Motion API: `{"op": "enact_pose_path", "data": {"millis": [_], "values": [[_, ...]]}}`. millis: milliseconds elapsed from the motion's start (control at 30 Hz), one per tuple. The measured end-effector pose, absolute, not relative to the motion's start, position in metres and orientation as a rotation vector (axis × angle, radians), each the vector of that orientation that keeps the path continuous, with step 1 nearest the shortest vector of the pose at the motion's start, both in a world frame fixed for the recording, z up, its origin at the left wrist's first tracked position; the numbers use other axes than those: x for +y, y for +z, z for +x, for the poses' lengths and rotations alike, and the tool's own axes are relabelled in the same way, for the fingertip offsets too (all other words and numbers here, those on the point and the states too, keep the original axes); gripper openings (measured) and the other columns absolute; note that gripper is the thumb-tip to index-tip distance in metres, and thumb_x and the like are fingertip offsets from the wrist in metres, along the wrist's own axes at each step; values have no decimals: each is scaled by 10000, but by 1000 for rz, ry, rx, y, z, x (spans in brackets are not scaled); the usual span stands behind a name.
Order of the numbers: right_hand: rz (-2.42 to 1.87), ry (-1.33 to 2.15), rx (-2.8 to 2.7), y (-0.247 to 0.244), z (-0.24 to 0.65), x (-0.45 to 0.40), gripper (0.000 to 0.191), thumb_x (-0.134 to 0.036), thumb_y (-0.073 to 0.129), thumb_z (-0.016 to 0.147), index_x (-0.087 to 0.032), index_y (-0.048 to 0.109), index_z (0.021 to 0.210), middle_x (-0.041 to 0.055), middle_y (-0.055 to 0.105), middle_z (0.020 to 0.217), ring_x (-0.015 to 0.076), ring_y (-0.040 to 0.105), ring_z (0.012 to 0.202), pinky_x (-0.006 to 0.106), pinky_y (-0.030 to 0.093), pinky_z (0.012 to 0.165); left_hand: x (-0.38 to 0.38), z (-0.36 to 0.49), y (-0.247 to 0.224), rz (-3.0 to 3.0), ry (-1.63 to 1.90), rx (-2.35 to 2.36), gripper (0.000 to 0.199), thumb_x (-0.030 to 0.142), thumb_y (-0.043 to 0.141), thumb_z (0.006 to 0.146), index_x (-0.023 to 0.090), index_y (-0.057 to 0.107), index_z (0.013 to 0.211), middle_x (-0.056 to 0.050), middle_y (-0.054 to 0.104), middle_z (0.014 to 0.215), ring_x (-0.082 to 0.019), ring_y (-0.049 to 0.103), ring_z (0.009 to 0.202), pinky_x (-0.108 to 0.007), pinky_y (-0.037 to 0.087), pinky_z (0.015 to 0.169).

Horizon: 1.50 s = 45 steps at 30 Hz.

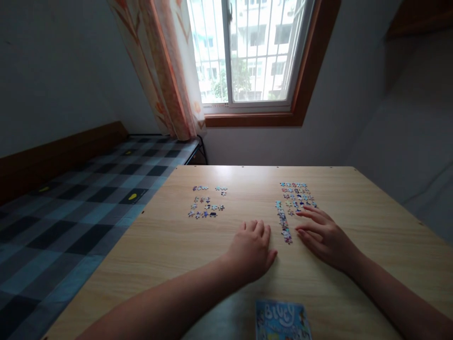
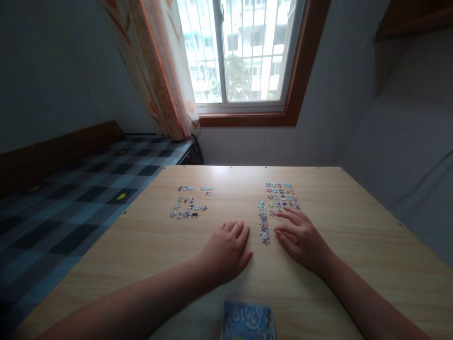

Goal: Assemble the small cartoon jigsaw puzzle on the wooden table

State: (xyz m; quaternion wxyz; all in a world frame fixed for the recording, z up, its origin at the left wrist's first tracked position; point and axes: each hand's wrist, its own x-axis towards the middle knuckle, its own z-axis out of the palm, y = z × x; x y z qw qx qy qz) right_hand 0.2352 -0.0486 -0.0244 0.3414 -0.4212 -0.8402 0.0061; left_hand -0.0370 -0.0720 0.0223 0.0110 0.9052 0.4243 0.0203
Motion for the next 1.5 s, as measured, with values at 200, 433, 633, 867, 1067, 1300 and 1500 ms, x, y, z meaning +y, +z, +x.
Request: {"op": "enact_pose_path", "data": {"millis": [200, 433, 633, 867, 1067, 1300, 1500], "values": [[-1098, 13, -2188, -28, 238, -49, 121, -309, 650, 921, -313, 768, 949, 76, 690, 1267, 351, 547, 1314, 604, 496, 1062, -70, -37, 28, 2824, 3, 1323, 524, 498, 445, 972, 110, 571, 1301, -187, 633, 1172, -335, 555, 1035, -500, 511, 905], [-1093, 33, -2198, -29, 240, -49, 149, -305, 624, 946, -277, 770, 957, 79, 682, 1271, 342, 534, 1318, 585, 481, 1069, -71, -38, 30, 2835, 2, 1336, 485, 491, 449, 977, 128, 552, 1282, -155, 622, 1168, -315, 529, 1037, -480, 498, 903], [-1087, 45, -2201, -30, 240, -48, 148, -299, 616, 953, -277, 762, 969, 84, 679, 1267, 336, 539, 1309, 584, 479, 1071, -72, -39, 28, 2801, 62, 1359, 469, 489, 445, 980, 146, 552, 1282, -151, 614, 1184, -316, 517, 1072, -493, 475, 935], [-1088, 34, -2195, -31, 240, -49, 147, -298, 613, 957, -274, 759, 965, 88, 679, 1257, 334, 547, 1294, 590, 485, 1065, -69, -42, 20, 2802, 179, 1294, 503, 487, 458, 977, 149, 527, 1343, -155, 582, 1289, -308, 505, 1159, -476, 435, 1034], [-1109, 57, -2198, -34, 242, -48, 158, -306, 607, 963, -279, 761, 980, 88, 665, 1284, 334, 532, 1310, 593, 480, 1075, -66, -44, 17, 2799, 194, 1250, 522, 483, 457, 974, 137, 519, 1361, -165, 569, 1308, -322, 496, 1211, -481, 431, 1065], [-1090, 57, -2178, -32, 240, -47, 146, -305, 618, 953, -280, 761, 958, 84, 686, 1245, 329, 563, 1279, 573, 501, 1054, -66, -44, 15, 2818, 221, 1244, 512, 477, 460, 974, 135, 525, 1350, -166, 581, 1290, -316, 506, 1188, -478, 443, 1059], [-1107, 72, -2183, -32, 242, -46, 144, -299, 612, 959, -282, 754, 975, 83, 679, 1253, 324, 555, 1285, 594, 491, 1059, -65, -43, 13, 2827, 228, 1248, 502, 471, 486, 962, 137, 538, 1335, -157, 587, 1273, -313, 507, 1189, -466, 442, 1063]]}}
